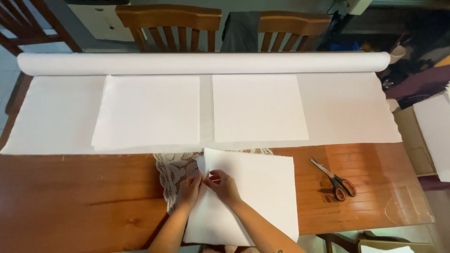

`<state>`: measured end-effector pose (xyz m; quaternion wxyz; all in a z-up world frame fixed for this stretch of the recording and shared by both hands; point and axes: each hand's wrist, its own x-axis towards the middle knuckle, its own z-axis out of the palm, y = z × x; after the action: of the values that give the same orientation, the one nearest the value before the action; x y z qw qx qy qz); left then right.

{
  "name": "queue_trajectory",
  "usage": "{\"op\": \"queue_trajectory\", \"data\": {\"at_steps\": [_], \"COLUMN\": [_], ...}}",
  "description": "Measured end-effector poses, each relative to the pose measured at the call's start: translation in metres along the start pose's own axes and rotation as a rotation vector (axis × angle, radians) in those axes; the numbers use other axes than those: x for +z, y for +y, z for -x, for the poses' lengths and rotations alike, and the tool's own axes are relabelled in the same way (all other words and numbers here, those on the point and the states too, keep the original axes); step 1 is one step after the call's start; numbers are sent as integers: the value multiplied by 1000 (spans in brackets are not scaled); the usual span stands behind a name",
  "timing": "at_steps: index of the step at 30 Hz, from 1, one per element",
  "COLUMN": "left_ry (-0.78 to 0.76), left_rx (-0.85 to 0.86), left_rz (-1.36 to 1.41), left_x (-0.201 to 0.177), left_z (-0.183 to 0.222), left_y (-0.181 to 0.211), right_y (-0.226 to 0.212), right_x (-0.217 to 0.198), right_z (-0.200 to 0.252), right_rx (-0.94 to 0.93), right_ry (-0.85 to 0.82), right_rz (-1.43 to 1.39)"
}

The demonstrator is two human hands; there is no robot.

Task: Unrolling fabric from a large roll and cutting it into individual sheets using scissors on a wooden table.

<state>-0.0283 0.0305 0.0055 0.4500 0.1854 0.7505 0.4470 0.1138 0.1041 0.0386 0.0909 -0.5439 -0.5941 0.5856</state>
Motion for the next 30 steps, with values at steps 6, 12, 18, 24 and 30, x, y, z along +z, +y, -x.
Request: {"op": "queue_trajectory", "data": {"at_steps": [6, 12, 18, 24, 30], "left_ry": [-164, -324, -127, -113, -744], "left_rx": [79, -2, -21, 505, -319], "left_rz": [-182, -133, -373, -291, 461], "left_x": [-2, 0, -22, 12, 80], "left_z": [-10, -11, -36, -14, -12], "left_y": [30, 45, 35, 37, 69], "right_y": [-18, 35, 71, -41, -150], "right_x": [-2, -2, -43, -113, -125], "right_z": [6, -20, -9, 83, 129], "right_rx": [73, -6, -181, -283, -572], "right_ry": [20, 206, 330, 521, 136], "right_rz": [-293, -462, -984, -119, -310]}}
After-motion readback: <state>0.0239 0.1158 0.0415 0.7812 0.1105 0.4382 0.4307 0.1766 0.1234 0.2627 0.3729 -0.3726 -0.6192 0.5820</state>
